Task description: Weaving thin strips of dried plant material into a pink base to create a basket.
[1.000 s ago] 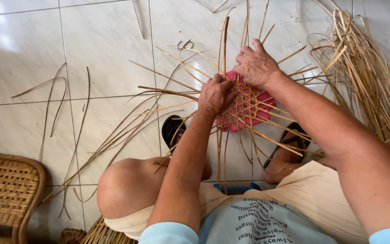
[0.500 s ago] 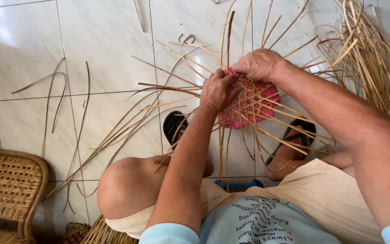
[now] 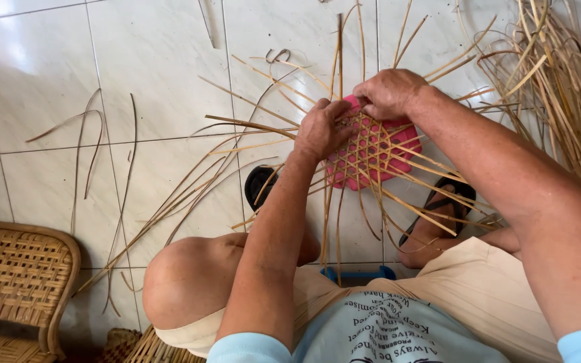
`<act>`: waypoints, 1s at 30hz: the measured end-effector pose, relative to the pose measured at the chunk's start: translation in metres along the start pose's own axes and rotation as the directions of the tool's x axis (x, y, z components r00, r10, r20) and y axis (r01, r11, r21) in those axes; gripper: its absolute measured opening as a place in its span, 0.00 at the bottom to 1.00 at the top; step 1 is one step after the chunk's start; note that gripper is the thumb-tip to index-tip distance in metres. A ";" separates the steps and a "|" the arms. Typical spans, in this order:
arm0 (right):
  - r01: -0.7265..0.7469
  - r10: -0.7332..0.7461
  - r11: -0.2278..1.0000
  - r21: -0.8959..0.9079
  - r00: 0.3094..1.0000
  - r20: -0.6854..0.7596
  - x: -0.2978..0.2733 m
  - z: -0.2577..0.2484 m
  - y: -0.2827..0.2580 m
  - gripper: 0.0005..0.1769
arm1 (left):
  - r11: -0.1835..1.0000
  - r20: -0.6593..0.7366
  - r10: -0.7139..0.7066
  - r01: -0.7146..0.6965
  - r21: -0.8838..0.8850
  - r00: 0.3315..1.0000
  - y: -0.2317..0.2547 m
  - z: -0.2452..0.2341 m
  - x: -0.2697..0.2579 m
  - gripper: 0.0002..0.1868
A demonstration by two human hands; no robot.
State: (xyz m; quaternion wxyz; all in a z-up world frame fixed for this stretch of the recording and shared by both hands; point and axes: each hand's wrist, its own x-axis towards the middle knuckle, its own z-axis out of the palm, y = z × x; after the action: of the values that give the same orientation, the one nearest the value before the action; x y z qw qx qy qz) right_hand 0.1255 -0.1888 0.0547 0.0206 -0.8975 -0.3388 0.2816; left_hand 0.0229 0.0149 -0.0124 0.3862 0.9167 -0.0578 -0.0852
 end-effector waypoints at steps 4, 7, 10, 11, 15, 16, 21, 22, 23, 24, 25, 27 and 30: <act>-0.011 0.010 0.998 -0.065 1.000 -0.018 0.000 0.002 0.019 0.11 | 0.994 -0.014 0.098 -0.097 0.042 0.995 0.000 0.007 0.013 0.24; -0.050 0.046 0.996 -0.068 0.997 -0.061 -0.006 0.020 0.035 0.10 | 0.965 -0.012 0.225 -0.221 0.141 0.974 0.002 0.010 0.019 0.16; 0.059 -0.061 0.998 -0.015 0.964 -0.258 -0.017 0.047 0.035 0.02 | 0.964 0.075 0.147 -0.160 0.214 0.986 0.013 -0.002 0.015 0.20; 0.081 -0.121 0.987 -0.140 0.944 -0.307 -0.017 0.058 0.033 0.03 | 0.964 0.104 0.120 -0.141 0.227 0.987 0.013 -0.002 0.015 0.21; 0.103 -0.144 0.985 -0.136 0.928 -0.343 -0.030 0.055 0.020 0.06 | 0.945 0.151 0.058 -0.103 0.310 0.987 0.022 -0.005 0.022 0.20; 0.102 -0.144 0.985 -0.137 0.927 -0.346 -0.039 0.044 0.010 0.06 | 0.944 0.149 0.061 -0.106 0.313 0.987 0.019 -0.003 0.024 0.20; 0.147 -0.142 0.989 -0.020 0.897 -0.418 -0.024 0.082 0.028 0.12 | 0.897 0.305 0.056 -0.183 0.403 0.951 0.026 -0.008 0.025 0.19; 0.150 -0.144 0.989 -0.021 0.895 -0.421 -0.027 0.073 0.022 0.12 | 0.895 0.303 0.054 -0.181 0.407 0.951 0.030 -0.011 0.023 0.19; 0.063 -0.068 0.998 -0.024 0.935 -0.348 -0.029 0.065 0.017 0.16 | 0.893 0.330 0.045 -0.186 0.409 0.943 0.034 -0.013 0.022 0.19; -0.026 0.016 0.999 -0.034 0.963 -0.269 -0.034 0.057 0.011 0.21 | 0.893 0.359 0.037 -0.192 0.407 0.933 0.038 -0.014 0.019 0.20; -0.025 0.015 0.999 -0.033 0.963 -0.268 -0.031 0.052 0.006 0.21 | 0.893 0.360 0.036 -0.192 0.407 0.932 0.035 -0.012 0.020 0.20; 0.002 -0.169 0.929 -0.370 0.892 -0.420 -0.029 0.044 -0.001 0.13 | 0.908 0.356 0.020 -0.166 0.385 0.934 0.031 -0.004 0.023 0.21; 0.171 -0.393 0.901 -0.398 0.709 -0.586 0.003 0.106 0.031 0.07 | 0.905 0.337 0.023 -0.163 0.394 0.941 0.022 0.005 0.025 0.23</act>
State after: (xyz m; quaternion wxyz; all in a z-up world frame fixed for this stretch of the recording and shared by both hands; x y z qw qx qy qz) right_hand 0.0907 -0.2268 -0.0432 0.0378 -0.8661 -0.4852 -0.1136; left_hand 0.0452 -0.0079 -0.0032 0.1708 0.9472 -0.1815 -0.2017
